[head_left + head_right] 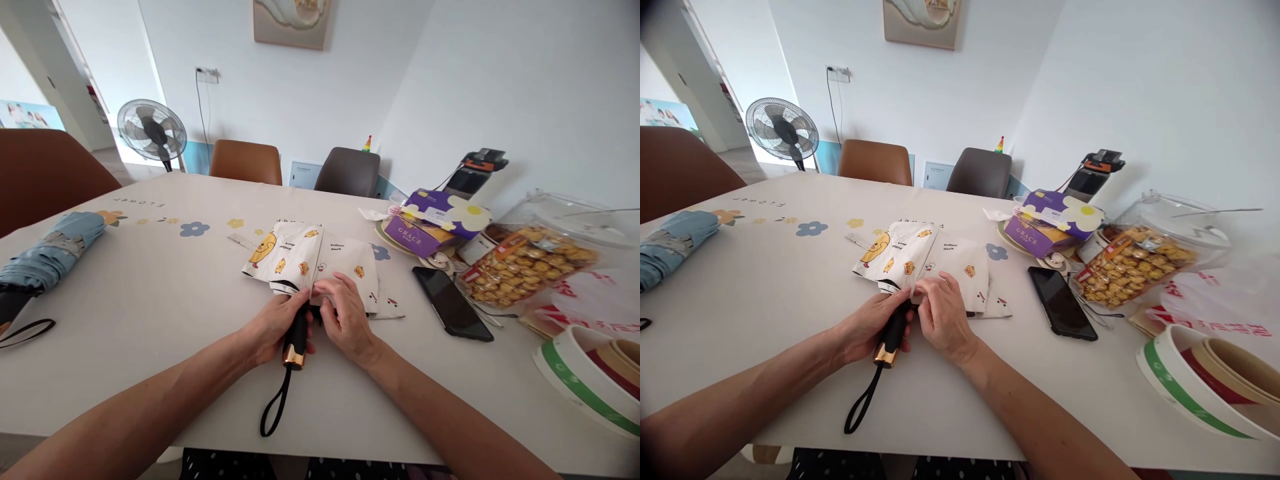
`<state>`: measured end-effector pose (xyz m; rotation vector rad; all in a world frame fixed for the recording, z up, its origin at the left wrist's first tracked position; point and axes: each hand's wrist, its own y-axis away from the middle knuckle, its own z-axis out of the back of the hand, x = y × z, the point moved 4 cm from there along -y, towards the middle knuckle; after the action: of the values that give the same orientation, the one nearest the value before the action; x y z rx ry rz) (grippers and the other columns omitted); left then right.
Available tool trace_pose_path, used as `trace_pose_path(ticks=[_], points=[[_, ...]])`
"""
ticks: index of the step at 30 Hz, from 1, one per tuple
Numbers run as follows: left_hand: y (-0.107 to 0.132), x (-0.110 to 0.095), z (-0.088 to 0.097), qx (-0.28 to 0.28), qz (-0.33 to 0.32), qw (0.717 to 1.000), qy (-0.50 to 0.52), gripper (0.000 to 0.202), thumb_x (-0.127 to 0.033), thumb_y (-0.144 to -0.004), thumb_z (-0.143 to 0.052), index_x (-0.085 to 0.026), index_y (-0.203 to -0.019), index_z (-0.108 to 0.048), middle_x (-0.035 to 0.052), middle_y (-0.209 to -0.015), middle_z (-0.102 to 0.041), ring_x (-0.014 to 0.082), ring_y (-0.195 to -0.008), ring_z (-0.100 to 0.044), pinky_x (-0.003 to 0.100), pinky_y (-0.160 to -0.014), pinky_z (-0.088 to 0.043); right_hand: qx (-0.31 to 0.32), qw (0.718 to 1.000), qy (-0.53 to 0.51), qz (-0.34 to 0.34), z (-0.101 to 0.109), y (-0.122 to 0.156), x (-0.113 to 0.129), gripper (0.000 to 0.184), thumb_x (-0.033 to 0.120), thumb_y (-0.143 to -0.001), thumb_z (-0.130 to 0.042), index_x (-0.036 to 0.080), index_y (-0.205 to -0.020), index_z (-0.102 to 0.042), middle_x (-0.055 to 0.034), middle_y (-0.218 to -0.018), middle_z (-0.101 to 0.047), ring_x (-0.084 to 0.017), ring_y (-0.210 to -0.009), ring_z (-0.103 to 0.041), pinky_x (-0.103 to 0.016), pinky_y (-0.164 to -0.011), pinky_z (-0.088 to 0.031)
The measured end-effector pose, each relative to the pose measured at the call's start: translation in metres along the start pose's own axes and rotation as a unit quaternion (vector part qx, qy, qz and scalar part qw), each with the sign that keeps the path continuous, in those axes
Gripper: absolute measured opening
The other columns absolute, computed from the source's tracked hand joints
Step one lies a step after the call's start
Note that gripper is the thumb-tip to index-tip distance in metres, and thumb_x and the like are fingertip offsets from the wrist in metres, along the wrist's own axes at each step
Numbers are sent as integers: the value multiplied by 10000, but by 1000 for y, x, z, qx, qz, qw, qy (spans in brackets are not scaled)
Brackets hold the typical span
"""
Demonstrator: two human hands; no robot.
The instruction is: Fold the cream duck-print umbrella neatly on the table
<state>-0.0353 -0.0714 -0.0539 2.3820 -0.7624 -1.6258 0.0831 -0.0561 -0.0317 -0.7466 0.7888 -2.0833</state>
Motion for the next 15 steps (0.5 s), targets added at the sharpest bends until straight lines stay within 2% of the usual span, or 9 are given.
trace_pose_path(ticks=[2,5,10,15], points=[[-1,2,2,-4,10,1000,-6,384,-509,-745,-570,-128,-721,-531,27,-688,-494,113,-528,-487,335,-478,-525,-13,1000,-13,-8,0,1,-1,373,24,-784,-368,201,-1112,-403,-49,-896,-627,-179,-877,-596,-447,-969,-362],[-3,4,4,-8,22,1000,-15,365,-494,-745,-574,-135,-709,-523,24,-648,-497,120,-516,-494,333,-471,-522,-34,999,-14,-35,2,1,-3,347,39,-799,-370,194,-1108,-405,-77,-950,-607,-203,-977,-560,-427,-912,-423],[-4,7,5,-22,33,999,-32,358,-487,-737,-580,-144,-670,-503,21,-593,-503,117,-474,-496,289,-434,-492,28,995,-43,-84,-2,1,-6,351,46,-832,-324,201,-1134,-414,-82,-1028,-615,-189,-1004,-577,-383,-864,-478],[-2,2,6,-88,32,991,-95,381,-504,-701,-614,-164,-634,-455,-8,-493,-472,102,-369,-447,249,-348,-433,6,988,-102,-119,-3,5,-6,370,73,-866,-309,181,-1221,-310,-114,-1063,-615,-178,-1038,-583,-387,-877,-490]])
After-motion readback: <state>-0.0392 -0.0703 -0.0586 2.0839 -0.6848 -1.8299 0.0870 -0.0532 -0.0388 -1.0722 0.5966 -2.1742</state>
